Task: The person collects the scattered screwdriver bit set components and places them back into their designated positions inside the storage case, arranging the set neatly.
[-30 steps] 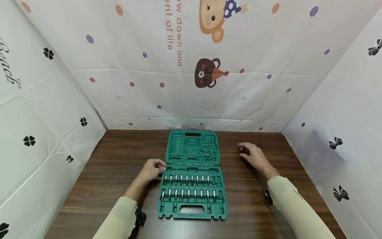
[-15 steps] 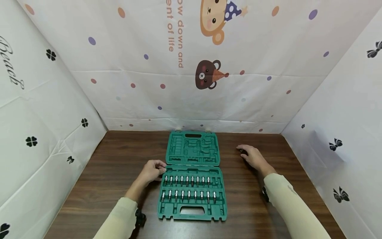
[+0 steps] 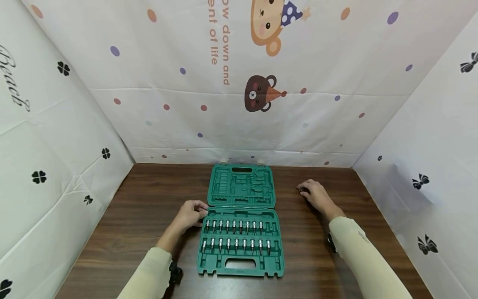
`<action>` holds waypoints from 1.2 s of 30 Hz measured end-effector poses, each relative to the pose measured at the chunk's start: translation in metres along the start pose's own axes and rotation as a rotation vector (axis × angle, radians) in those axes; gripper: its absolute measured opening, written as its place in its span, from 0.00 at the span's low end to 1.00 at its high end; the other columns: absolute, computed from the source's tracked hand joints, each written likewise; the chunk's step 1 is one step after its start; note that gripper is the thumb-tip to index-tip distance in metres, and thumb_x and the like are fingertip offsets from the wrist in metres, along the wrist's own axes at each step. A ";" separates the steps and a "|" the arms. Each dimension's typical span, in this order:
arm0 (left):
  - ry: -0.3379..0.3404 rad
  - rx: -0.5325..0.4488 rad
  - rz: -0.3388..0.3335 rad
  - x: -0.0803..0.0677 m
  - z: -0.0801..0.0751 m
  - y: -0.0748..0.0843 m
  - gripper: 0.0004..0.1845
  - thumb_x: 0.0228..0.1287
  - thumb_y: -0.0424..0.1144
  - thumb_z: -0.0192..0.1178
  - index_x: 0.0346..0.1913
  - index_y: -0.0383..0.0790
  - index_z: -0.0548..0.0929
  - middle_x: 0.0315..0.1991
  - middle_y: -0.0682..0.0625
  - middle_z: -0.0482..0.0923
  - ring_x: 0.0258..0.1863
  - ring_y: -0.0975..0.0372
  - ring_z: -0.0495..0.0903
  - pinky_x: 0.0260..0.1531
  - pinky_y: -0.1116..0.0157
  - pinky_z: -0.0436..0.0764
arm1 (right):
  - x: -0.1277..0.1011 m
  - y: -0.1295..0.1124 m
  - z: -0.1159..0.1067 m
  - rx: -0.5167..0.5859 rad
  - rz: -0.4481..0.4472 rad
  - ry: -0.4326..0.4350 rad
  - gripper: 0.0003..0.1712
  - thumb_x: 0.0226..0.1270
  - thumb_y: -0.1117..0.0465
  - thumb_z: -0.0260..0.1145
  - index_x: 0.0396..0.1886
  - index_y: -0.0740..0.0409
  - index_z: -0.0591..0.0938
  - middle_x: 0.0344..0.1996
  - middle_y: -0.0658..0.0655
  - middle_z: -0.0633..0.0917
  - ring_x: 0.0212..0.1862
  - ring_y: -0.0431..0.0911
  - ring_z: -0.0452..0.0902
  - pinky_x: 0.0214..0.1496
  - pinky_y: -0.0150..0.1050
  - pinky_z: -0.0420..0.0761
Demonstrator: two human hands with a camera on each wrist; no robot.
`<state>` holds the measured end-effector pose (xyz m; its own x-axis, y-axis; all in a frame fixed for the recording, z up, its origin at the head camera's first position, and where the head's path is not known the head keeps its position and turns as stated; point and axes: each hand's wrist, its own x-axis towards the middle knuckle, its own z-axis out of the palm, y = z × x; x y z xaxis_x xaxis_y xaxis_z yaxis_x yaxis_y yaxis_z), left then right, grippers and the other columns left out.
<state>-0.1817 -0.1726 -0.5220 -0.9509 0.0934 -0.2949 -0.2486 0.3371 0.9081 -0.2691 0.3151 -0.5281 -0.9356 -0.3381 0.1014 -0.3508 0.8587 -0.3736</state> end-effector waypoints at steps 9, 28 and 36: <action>0.004 -0.006 -0.004 -0.001 0.000 -0.001 0.07 0.74 0.27 0.59 0.50 0.30 0.84 0.42 0.40 0.79 0.38 0.55 0.81 0.33 0.57 0.90 | 0.002 -0.003 0.003 0.034 0.045 0.009 0.08 0.75 0.63 0.67 0.49 0.60 0.86 0.46 0.62 0.82 0.49 0.57 0.80 0.54 0.59 0.81; 0.003 0.003 0.012 -0.002 0.001 0.000 0.08 0.74 0.27 0.58 0.50 0.30 0.84 0.42 0.40 0.79 0.38 0.55 0.82 0.34 0.56 0.90 | -0.005 -0.017 0.003 0.153 0.142 0.023 0.04 0.77 0.63 0.65 0.46 0.57 0.83 0.39 0.56 0.85 0.41 0.49 0.80 0.44 0.47 0.81; -0.004 0.006 0.006 -0.002 0.000 -0.001 0.08 0.74 0.27 0.58 0.50 0.31 0.84 0.42 0.40 0.79 0.38 0.55 0.81 0.34 0.56 0.90 | -0.015 -0.035 0.000 0.236 0.150 0.017 0.10 0.78 0.61 0.63 0.54 0.58 0.83 0.41 0.55 0.85 0.42 0.48 0.79 0.45 0.45 0.80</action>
<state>-0.1794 -0.1727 -0.5220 -0.9517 0.0992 -0.2907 -0.2417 0.3424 0.9079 -0.2430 0.2904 -0.5170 -0.9776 -0.2057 0.0438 -0.1915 0.7845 -0.5899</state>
